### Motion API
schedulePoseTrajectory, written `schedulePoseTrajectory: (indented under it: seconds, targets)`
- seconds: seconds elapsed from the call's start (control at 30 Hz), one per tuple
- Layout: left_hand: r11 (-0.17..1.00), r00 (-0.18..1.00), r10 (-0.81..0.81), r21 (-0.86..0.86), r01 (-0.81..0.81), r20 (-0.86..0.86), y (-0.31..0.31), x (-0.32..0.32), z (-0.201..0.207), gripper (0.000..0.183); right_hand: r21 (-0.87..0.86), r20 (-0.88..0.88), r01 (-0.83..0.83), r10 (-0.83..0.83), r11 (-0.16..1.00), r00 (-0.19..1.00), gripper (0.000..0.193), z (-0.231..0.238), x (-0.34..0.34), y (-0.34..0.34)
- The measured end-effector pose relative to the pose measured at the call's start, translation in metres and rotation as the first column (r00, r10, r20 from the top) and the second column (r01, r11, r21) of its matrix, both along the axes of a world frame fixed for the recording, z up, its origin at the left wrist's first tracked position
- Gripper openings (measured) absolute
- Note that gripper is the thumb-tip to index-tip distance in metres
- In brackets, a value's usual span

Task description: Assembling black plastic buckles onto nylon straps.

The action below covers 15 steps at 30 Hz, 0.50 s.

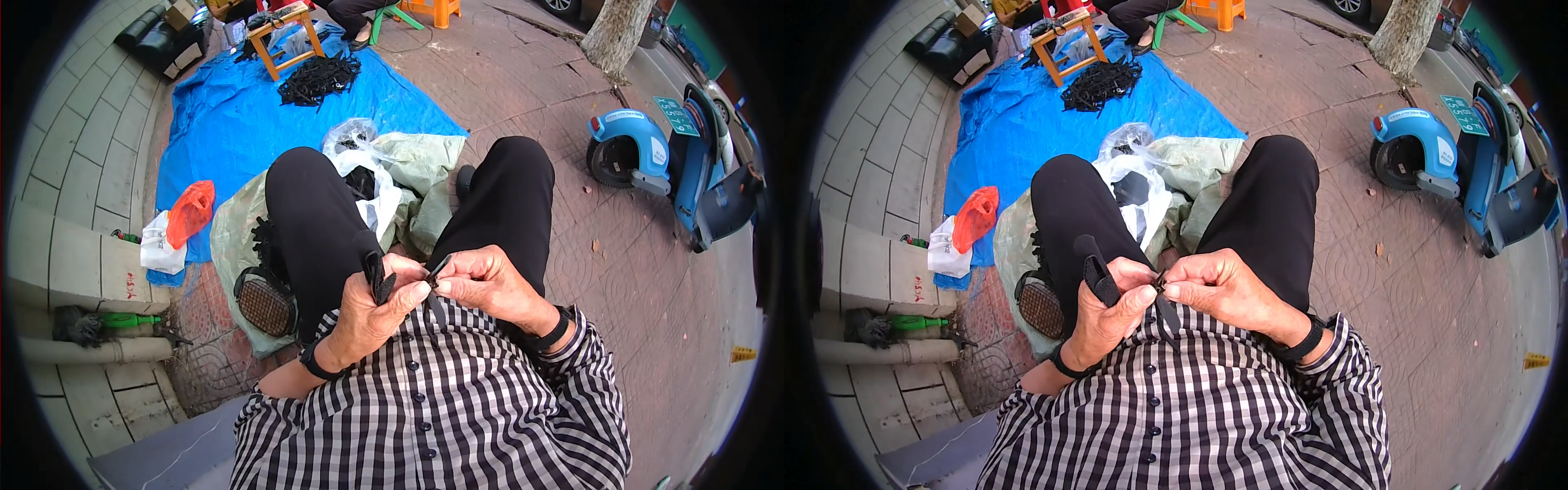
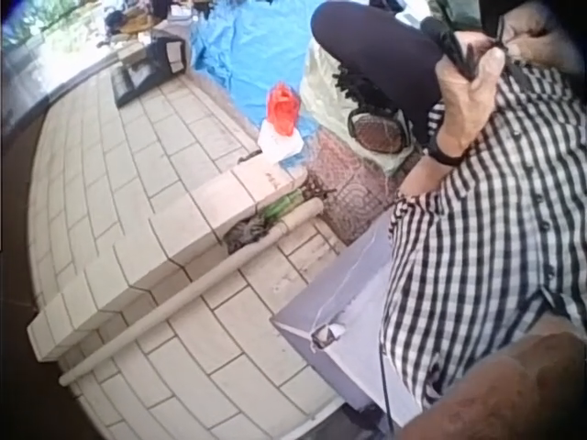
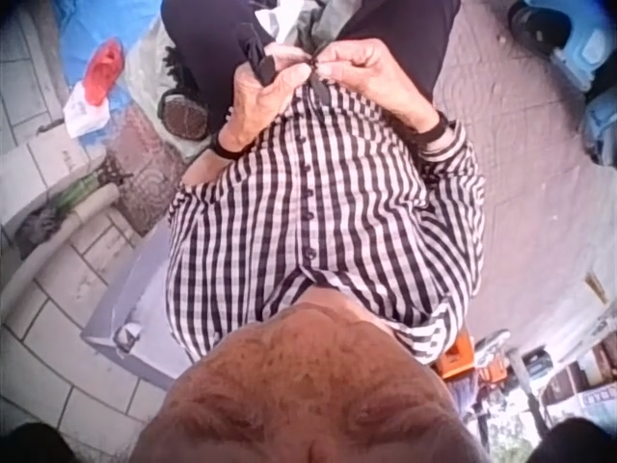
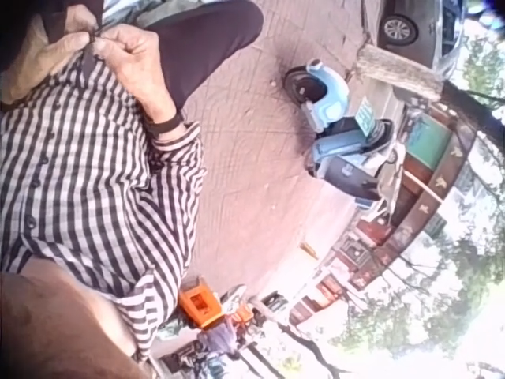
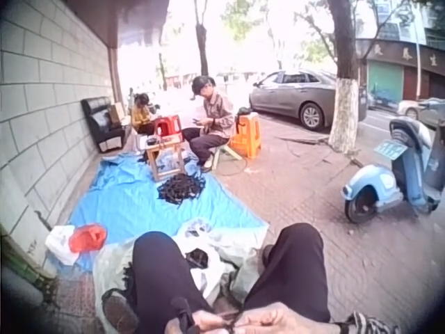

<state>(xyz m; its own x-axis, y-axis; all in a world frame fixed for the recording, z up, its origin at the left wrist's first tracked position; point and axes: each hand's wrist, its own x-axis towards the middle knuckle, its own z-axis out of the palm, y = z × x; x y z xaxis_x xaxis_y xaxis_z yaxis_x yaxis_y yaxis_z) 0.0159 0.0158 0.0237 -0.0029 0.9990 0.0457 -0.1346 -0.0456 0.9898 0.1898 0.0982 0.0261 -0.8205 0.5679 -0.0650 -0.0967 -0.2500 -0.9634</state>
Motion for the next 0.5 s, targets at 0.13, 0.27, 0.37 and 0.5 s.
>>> schedulePoseTrajectory:
  seconds: [0.13,0.27,0.37,0.5]
  targets:
    - [1.000,0.999,0.018,0.006,-0.019,0.038,0.001,0.004,0.001,0.015,-0.096,-0.015,-0.064,0.063,0.993,0.998,0.023,0.003,0.005,0.004]
    - [1.000,0.991,0.004,0.003,-0.004,0.130,0.003,0.009,-0.002,0.018,-0.101,-0.053,0.012,-0.018,0.995,0.998,0.030,0.003,0.004,0.004]
    - [1.000,0.989,-0.018,0.011,0.016,0.145,0.003,0.008,-0.003,0.022,-0.009,-0.025,0.040,-0.040,0.999,0.999,0.030,0.008,0.004,0.006]
    - [0.999,0.999,-0.033,-0.008,0.033,-0.006,0.005,0.006,-0.002,0.026,0.138,0.028,0.091,-0.096,0.986,0.995,0.027,0.016,0.006,0.002]
